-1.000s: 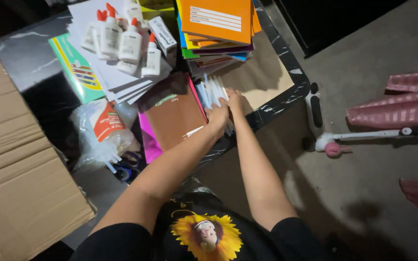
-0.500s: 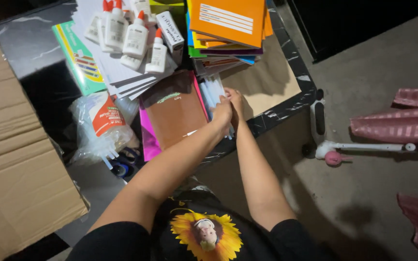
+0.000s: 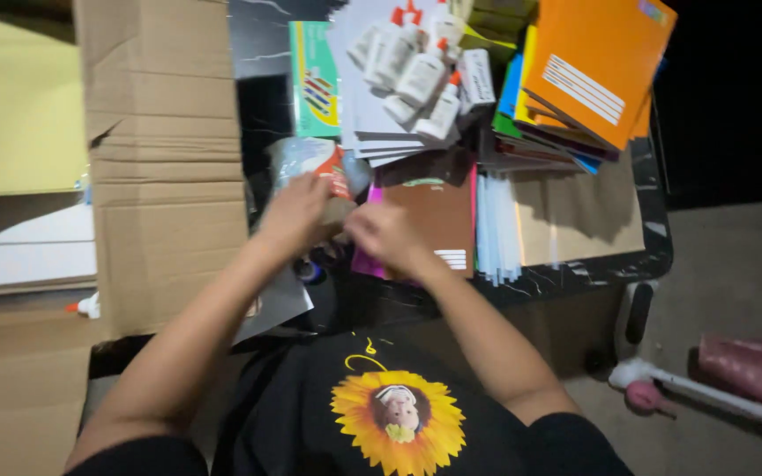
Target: The person sorts and organizes clear plastic straws on a table. They pick up bundles of straws, separate them, and place them into neat stacks. The person also moves other items like glue bottles and notebooks to clear space for the straws.
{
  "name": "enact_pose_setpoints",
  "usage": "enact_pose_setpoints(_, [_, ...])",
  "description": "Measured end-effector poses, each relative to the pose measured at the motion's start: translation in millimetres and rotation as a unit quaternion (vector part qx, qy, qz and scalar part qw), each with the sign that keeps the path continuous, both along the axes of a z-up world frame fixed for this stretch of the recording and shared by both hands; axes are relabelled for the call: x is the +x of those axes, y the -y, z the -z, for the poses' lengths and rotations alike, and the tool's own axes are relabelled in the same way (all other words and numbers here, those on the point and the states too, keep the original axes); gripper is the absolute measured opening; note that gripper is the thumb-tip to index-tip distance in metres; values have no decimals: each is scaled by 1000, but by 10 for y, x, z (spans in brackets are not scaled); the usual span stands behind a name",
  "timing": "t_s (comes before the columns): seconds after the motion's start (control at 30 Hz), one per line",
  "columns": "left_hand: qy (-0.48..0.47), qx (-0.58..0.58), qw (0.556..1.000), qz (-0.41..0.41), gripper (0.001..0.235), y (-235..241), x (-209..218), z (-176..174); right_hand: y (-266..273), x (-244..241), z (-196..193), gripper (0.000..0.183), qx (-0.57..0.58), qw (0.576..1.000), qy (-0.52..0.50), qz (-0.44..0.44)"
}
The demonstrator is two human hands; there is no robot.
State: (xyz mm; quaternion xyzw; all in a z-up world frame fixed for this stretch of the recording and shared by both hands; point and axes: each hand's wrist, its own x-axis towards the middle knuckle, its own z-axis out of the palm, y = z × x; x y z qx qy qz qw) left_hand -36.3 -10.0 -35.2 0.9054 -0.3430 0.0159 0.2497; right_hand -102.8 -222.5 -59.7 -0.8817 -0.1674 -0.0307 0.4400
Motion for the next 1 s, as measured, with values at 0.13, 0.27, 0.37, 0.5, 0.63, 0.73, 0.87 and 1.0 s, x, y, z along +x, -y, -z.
enact_pose_setpoints(0.13, [-25,58,997,-35,46,-470,64,353,-542,8,40,17,54,990,54,-121])
enact_pose_setpoints(0.27, [-93,-92,984,-121,10,-421,162,535,-872,122,-195,28,-117,972,204,-28])
enact_pose_setpoints(0.37, [-42,-144,975,-163,5,-337,164,244,-1029,229,-215,34,-221,945,233,54])
enact_pose_setpoints(0.5, [-10,-238,954,-182,6,-276,203,-189,-1013,303,181,19,-281,938,201,25])
enact_pose_setpoints(0.63, [14,-232,968,-99,13,-125,214,-100,-962,569,346,43,-302,950,-40,67])
enact_pose_setpoints(0.73, [-31,-216,971,-101,10,4,161,-138,-836,883,843,29,-392,917,-55,45])
enact_pose_setpoints(0.87, [-38,-211,972,-100,14,57,180,-173,-717,1097,1265,30,-490,871,-23,-23])
enact_pose_setpoints(1.0, [-30,-238,967,-87,12,33,208,-207,-854,1045,921,32,-479,874,-78,21])
